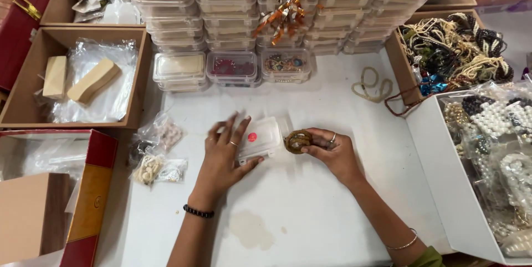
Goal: The person handles various jewelry items, including beaded necklaces and pearl bracelets, on a white table. They place each item into a small, clear plastic container, close the lid, and set it aside. The workspace is surrounded by boxes and stacks of similar containers.
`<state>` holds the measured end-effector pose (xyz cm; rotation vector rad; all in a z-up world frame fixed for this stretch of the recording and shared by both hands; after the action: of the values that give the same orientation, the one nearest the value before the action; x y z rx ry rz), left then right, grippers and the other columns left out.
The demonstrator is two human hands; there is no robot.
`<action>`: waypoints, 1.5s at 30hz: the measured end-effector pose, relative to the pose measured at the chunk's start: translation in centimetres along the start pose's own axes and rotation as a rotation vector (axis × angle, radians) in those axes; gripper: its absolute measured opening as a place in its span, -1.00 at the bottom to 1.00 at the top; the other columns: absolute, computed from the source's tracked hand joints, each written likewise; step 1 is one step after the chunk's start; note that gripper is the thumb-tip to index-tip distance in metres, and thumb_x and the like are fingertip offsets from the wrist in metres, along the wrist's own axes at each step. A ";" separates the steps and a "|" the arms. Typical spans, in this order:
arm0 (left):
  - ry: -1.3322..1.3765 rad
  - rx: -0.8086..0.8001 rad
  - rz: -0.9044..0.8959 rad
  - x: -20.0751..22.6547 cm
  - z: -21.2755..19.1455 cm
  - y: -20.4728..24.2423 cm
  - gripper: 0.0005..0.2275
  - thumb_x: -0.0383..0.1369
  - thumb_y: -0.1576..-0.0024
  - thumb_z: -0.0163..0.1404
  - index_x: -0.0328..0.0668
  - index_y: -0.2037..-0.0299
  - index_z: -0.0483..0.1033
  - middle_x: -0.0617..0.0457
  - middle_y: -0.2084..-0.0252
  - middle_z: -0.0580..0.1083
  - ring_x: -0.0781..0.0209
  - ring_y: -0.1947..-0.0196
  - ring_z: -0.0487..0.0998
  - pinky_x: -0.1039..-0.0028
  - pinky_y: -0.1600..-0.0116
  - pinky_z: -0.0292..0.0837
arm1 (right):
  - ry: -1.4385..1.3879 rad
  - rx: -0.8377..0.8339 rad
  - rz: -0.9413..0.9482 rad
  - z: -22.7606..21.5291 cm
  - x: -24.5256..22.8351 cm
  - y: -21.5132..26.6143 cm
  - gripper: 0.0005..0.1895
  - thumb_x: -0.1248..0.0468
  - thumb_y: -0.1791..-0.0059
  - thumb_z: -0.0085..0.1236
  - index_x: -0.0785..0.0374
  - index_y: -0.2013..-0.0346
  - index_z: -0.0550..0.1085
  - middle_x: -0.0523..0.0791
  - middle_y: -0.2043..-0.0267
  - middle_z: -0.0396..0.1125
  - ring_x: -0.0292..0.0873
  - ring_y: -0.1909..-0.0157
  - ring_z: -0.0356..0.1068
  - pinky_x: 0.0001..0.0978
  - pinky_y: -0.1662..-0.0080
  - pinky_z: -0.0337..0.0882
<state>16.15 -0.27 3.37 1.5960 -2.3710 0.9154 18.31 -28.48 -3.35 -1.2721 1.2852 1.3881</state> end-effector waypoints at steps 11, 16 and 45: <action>0.392 0.148 -0.022 0.4 0.5 0.8 -0.37 -0.43 0.14 0.26 -0.07 -0.20 0.30 -0.20 -0.30 0.24 -0.23 -0.26 0.35 0.13 -0.20 0.45 | -0.038 -0.152 0.011 -0.4 1.0 0.2 -0.54 0.47 0.13 0.34 0.40 -0.07 0.53 -0.06 0.05 0.56 -0.25 0.04 0.54 -0.35 -0.06 0.56; 0.316 0.305 0.106 0.9 1.0 1.3 -0.35 -0.50 0.12 0.30 -0.05 -0.17 0.21 -0.23 -0.29 0.20 -0.23 -0.27 0.34 0.18 -0.16 0.53 | 0.054 -0.329 0.090 1.0 -0.8 0.9 -0.45 0.51 0.17 0.34 0.29 -0.13 0.52 -0.06 0.08 0.54 -0.26 0.05 0.54 -0.36 -0.06 0.57; 0.402 0.004 0.016 4.1 3.3 1.1 -0.04 -0.31 0.18 0.43 -0.15 -0.45 0.09 -0.25 -0.34 0.18 -0.14 -0.12 0.47 0.26 -0.12 0.52 | -0.136 -0.037 -0.047 1.9 -1.6 0.6 -0.71 0.43 0.10 0.37 0.35 0.14 0.47 -0.08 0.19 0.50 -0.29 0.11 0.51 -0.41 0.02 0.54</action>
<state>14.08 -5.08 2.07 1.2511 -2.1032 1.1225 17.69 -26.61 -1.71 -1.2032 1.1356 1.4458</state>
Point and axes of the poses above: each hand's wrist, its own y-axis away from the middle knuckle, its own z-axis out of the palm, x = y × z, the point moved 3 cm from there along -y, towards the middle knuckle
